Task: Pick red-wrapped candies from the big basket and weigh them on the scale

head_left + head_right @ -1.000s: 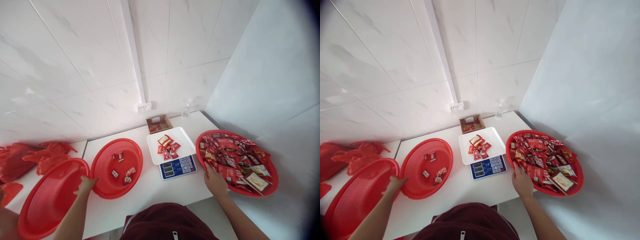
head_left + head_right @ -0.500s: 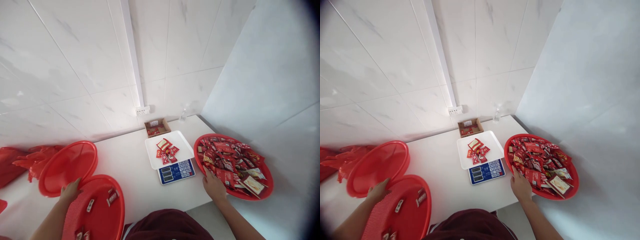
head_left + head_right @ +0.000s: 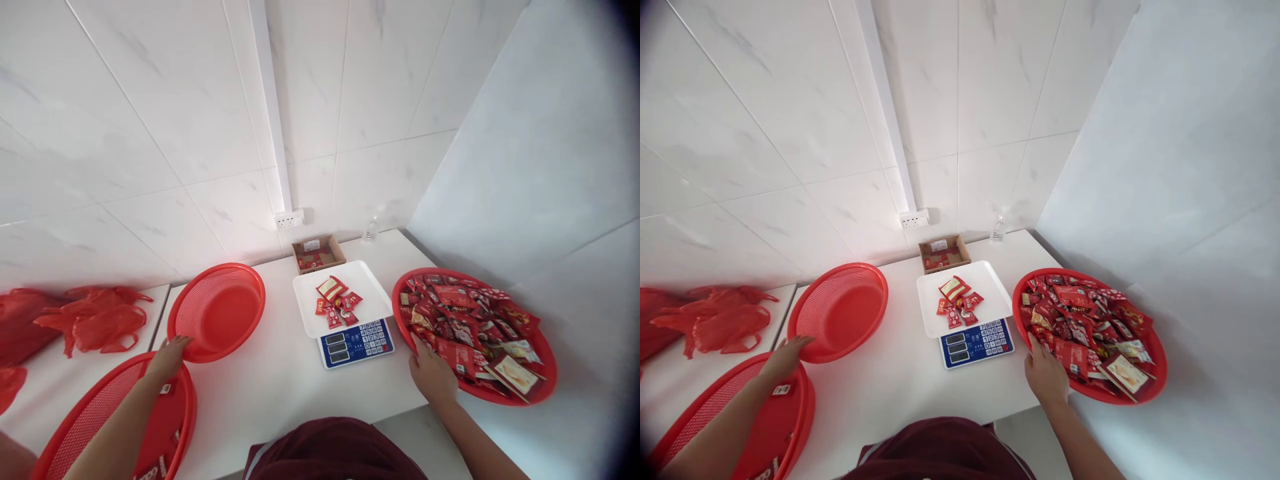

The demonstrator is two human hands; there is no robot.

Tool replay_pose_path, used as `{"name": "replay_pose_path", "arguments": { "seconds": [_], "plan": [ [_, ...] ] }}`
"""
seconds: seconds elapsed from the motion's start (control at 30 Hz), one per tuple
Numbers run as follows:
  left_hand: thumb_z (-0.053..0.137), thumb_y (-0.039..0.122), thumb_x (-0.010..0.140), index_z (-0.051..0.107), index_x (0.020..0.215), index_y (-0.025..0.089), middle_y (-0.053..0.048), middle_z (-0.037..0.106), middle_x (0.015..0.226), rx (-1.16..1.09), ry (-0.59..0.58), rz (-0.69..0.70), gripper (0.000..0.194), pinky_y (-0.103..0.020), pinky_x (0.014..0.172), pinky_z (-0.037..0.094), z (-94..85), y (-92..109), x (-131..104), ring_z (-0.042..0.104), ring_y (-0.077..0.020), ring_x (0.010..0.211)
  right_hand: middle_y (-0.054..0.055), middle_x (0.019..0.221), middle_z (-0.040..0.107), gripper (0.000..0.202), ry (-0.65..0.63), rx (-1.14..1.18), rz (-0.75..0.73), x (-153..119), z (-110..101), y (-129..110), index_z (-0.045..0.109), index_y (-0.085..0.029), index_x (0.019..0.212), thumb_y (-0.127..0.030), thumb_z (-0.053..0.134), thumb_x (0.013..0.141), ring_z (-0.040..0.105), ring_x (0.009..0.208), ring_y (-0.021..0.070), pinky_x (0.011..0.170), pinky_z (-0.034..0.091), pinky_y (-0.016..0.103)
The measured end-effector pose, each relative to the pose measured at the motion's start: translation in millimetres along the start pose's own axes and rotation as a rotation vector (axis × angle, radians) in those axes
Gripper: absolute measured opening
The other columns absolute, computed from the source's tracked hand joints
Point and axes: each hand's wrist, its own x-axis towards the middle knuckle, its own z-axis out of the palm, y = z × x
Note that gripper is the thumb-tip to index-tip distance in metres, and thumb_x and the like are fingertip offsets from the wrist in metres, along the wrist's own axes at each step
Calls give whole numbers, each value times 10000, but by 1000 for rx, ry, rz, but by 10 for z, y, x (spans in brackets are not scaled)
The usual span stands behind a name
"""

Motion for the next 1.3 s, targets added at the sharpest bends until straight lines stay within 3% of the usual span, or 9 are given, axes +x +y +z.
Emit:
{"name": "replay_pose_path", "arguments": {
  "seconds": [0.1,0.2,0.33,0.47,0.67,0.87,1.03,1.17,1.3],
  "plan": [
    [375,145,861,527,1300,130,-119,596,1290,-363,-74,63,465,-396,1021,404,-28,504,12,538,-255,1208,171,1175,645,505,-4,-2,4,0,3,2,454,-111,1356,-205,324,877,661,895,282,777,502,422],
    [348,344,924,552,1271,182,-53,605,1288,-443,-57,147,434,-328,1001,432,79,1096,-27,550,-216,1195,175,1157,652,503,1,1,1,0,12,5,458,-105,1349,-207,324,876,662,884,284,758,505,423],
    [345,386,923,528,1290,184,-68,605,1282,-489,71,255,457,-360,1005,428,260,1745,-79,549,-242,1190,165,1117,671,501,34,28,-8,1,33,11,475,-112,1335,-199,353,857,656,911,274,790,503,425],
    [344,382,917,505,1308,150,-142,637,1204,-403,89,317,482,-437,947,465,288,2149,-91,588,-281,1126,164,1144,661,507,29,45,-13,0,36,17,471,-108,1340,-197,351,855,646,947,273,818,497,425],
    [349,429,920,312,1424,172,-128,374,1477,-476,206,460,567,-435,1121,268,84,2798,63,287,-244,1388,151,1092,682,483,45,32,-30,1,28,11,488,-102,1319,-189,322,874,646,964,251,836,494,393],
    [549,618,767,144,1488,219,-161,60,1572,-426,133,507,918,-546,1117,185,-41,3684,378,43,-347,1433,156,1123,674,470,77,14,-57,-3,33,14,509,-105,1297,-186,343,864,658,940,244,822,510,383],
    [635,657,667,253,1461,296,-130,124,1564,-256,135,569,952,-585,1103,147,-85,3896,645,71,-407,1414,151,1128,676,480,68,32,-67,2,43,28,515,-99,1298,-167,328,861,655,970,252,846,509,396],
    [645,579,715,408,1377,350,-104,362,1439,-227,193,613,739,-516,1043,313,-137,3856,789,325,-357,1304,135,1161,665,493,67,52,-67,4,60,37,506,-134,1318,-165,353,851,641,1017,248,880,496,383],
    [601,508,792,524,1281,335,-88,509,1206,-287,207,579,524,-383,856,482,-175,3854,859,501,-284,1126,140,1178,656,492,60,56,-73,5,58,40,502,-120,1317,-158,359,848,624,1058,241,911,477,364]
  ]
}}
